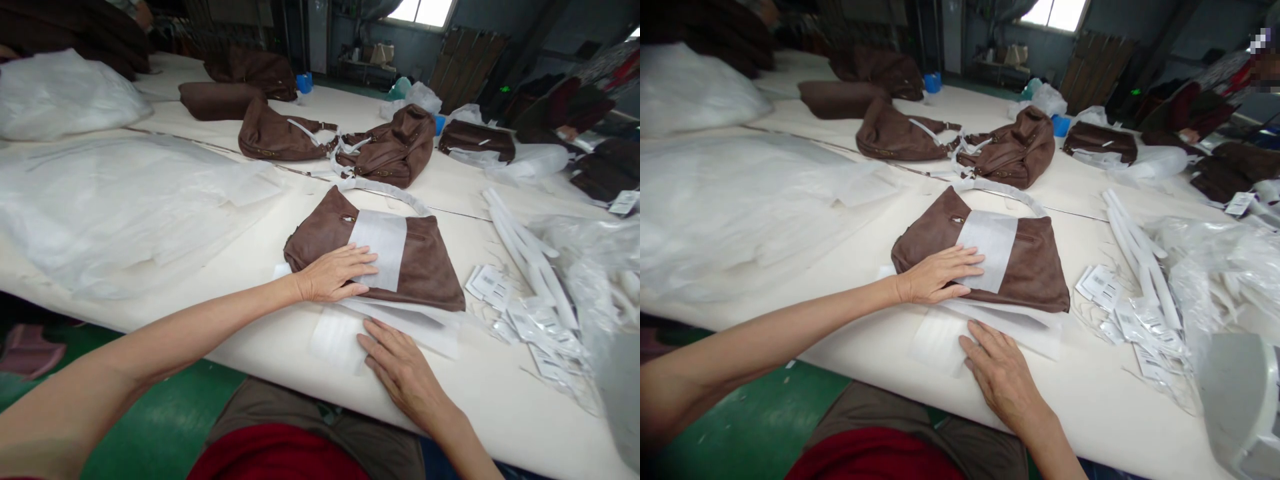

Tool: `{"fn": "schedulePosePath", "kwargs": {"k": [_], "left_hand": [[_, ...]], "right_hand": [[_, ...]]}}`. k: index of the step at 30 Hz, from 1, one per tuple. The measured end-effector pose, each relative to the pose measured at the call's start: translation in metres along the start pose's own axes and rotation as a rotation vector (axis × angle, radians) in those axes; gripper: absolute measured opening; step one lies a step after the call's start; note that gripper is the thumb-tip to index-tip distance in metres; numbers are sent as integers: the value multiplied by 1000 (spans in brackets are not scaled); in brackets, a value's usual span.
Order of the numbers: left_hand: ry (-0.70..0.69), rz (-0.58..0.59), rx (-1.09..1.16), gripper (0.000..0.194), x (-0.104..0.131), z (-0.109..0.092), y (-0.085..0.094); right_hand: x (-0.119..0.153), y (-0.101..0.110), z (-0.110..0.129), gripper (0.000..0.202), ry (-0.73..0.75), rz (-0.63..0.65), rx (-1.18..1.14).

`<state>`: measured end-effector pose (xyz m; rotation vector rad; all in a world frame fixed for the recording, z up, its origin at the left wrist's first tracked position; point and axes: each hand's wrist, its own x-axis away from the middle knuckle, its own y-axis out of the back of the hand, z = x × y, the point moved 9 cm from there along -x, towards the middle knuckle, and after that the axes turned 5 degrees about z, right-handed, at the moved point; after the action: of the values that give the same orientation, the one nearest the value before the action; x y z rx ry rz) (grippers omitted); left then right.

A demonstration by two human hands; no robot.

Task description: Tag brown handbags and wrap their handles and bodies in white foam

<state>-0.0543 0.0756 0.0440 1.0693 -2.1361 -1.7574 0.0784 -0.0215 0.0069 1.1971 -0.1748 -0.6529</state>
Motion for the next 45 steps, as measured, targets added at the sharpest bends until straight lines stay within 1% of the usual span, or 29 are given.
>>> {"fn": "schedulePosePath", "kwargs": {"k": [2, 3, 6, 10, 14, 16, 19, 21, 22, 24, 25, 27, 29, 31, 33, 35, 38, 40, 42, 43, 45], "left_hand": [[-1, -1, 4, 44, 0, -1, 1], [0, 0, 6, 44, 0, -1, 1], [5, 13, 11, 44, 0, -1, 1], [14, 22, 14, 43, 0, 1, 0], [14, 25, 17, 43, 0, 1, 0], [13, 22, 12, 43, 1, 1, 1], [16, 29, -7, 43, 1, 0, 1], [9, 38, -34, 45, 2, -1, 1], [3, 42, -53, 46, 2, -2, 0], [-6, 48, -97, 47, 2, -3, -2], [-6, 50, -116, 47, 3, -3, -3], [-4, 59, -145, 47, 4, -2, -7], [-1, 73, -155, 47, 5, -2, -12], [-1, 84, -156, 47, 6, -2, -15], [-9, 84, -150, 47, 7, -4, -16], [-29, 75, -140, 46, 8, -8, -15], [-39, 49, -108, 43, 9, -12, -10], [-27, 41, -73, 43, 9, -11, -8], [-24, 43, -27, 42, 9, -9, -8], [-27, 54, 9, 40, 10, -8, -9], [-15, 82, 123, 38, 12, -3, -9]], "right_hand": [[-1, 1, 3, 38, 47, -80, -16], [-1, 1, 4, 37, 54, -90, -33], [-2, 0, 2, 36, 27, -82, -76], [-6, 9, 0, 28, -6, -186, -64], [-12, 12, 0, 30, -12, -260, -78], [-14, 10, 3, 33, 28, -258, -98], [-19, 0, 6, 48, 85, -156, -112], [-25, -5, 4, 58, 62, -106, -73], [-28, -6, 2, 58, 34, -108, -37], [-31, -2, 2, 49, 4, -173, 31], [-30, -1, 6, 45, 19, -217, 46], [-22, -1, 20, 39, 94, -288, 34], [-9, -5, 33, 38, 145, -318, 12], [2, -6, 43, 39, 153, -333, 8], [9, -1, 51, 40, 168, -353, 18], [7, 10, 56, 40, 184, -355, 31], [-12, 33, 48, 39, 150, -329, 55], [-28, 51, 35, 39, 86, -360, 77], [-42, 64, 15, 39, -28, -409, 70], [-47, 66, 3, 37, -97, -424, 50], [-56, 65, -19, 28, -242, -425, -7]]}}
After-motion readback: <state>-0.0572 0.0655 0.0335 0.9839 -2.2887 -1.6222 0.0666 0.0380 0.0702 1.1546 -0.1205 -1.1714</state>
